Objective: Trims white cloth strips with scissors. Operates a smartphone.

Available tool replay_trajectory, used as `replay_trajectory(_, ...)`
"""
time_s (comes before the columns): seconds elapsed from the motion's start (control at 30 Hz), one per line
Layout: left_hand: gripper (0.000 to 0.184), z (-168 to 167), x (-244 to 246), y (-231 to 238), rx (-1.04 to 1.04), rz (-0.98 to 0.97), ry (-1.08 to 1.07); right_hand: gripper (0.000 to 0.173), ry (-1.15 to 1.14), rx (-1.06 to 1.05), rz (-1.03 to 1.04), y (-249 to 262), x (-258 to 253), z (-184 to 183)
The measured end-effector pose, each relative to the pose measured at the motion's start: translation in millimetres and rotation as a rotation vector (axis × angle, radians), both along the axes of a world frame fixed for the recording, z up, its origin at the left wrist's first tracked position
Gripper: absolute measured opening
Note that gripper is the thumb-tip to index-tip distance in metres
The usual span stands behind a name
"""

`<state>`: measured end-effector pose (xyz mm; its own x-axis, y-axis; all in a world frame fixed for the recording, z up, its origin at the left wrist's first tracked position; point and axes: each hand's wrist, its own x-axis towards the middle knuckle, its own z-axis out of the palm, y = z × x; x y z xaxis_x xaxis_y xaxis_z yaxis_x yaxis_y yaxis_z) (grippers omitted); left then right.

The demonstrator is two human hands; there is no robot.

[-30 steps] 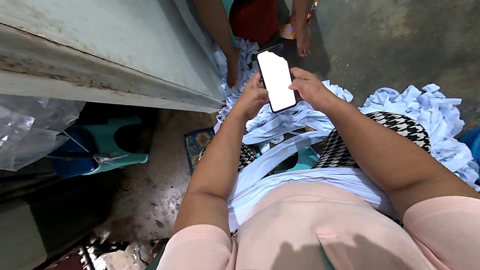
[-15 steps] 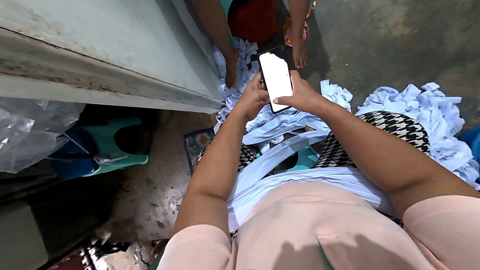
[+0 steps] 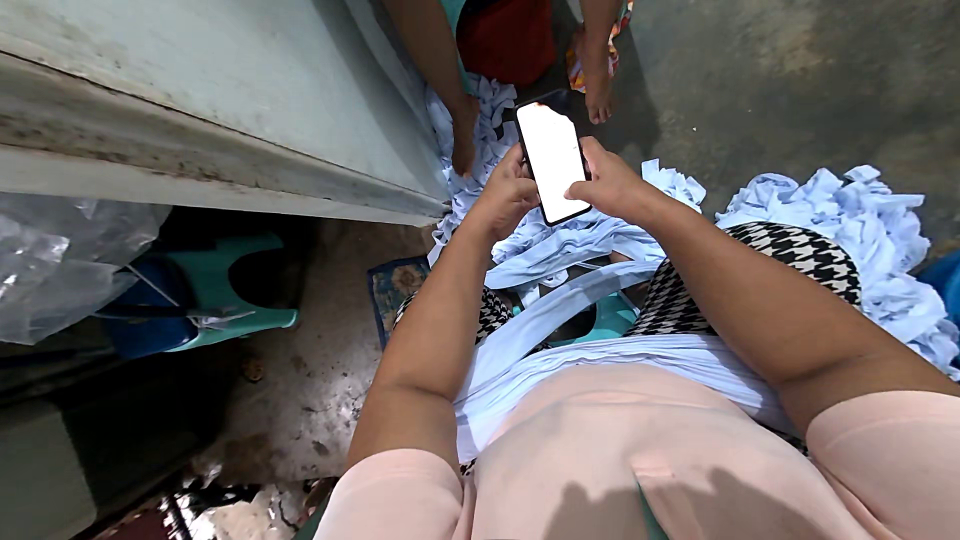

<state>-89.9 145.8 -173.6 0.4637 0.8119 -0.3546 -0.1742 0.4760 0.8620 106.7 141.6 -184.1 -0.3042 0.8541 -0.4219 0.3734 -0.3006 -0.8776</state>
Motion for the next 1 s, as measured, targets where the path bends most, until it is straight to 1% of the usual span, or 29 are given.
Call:
replay_trajectory(0.23, 0.068, 0.9, 0.1, 0.1, -0.009, 0.010, 0.004, 0.068, 0.008, 0.007, 0.006, 0.5, 0.9, -0.9)
replay_trajectory(0.43, 0.065, 0.4, -1.8, 0.1, -0.008, 0.014, 0.027, 0.068, 0.001, 0.019, 0.009, -0.7, -0.1, 0.2)
replay_trajectory(0.5, 0.066, 0.3, -1.5, 0.2, -0.015, 0.010, 0.022, 0.071, -0.012, 0.031, 0.007, -1.8, -0.7, -2.6)
replay_trajectory(0.6, 0.068, 0.0, -0.9, 0.3, -0.027, 0.001, 0.024, 0.083, -0.057, 0.042, 0.004, -5.2, -3.0, -4.5)
replay_trajectory(0.67, 0.066, -0.3, -0.1, -0.5, -0.028, 0.009, 0.046, 0.088, -0.067, 0.032, 0.008, -6.0, -4.1, -4.7)
replay_trajectory(0.8, 0.070, -0.8, -0.1, -0.4, -0.022, 0.008, 0.046, 0.088, -0.069, 0.054, 0.017, -6.3, -3.5, -4.1)
replay_trajectory(0.87, 0.067, -2.2, -0.6, 0.2, -0.017, -0.001, 0.044, 0.089, -0.076, 0.053, 0.027, -6.0, -3.3, -3.6)
replay_trajectory(1.0, 0.069, -4.4, -2.2, 0.8, -0.013, -0.005, 0.052, 0.090, -0.074, 0.056, 0.040, -5.4, -2.7, -6.0)
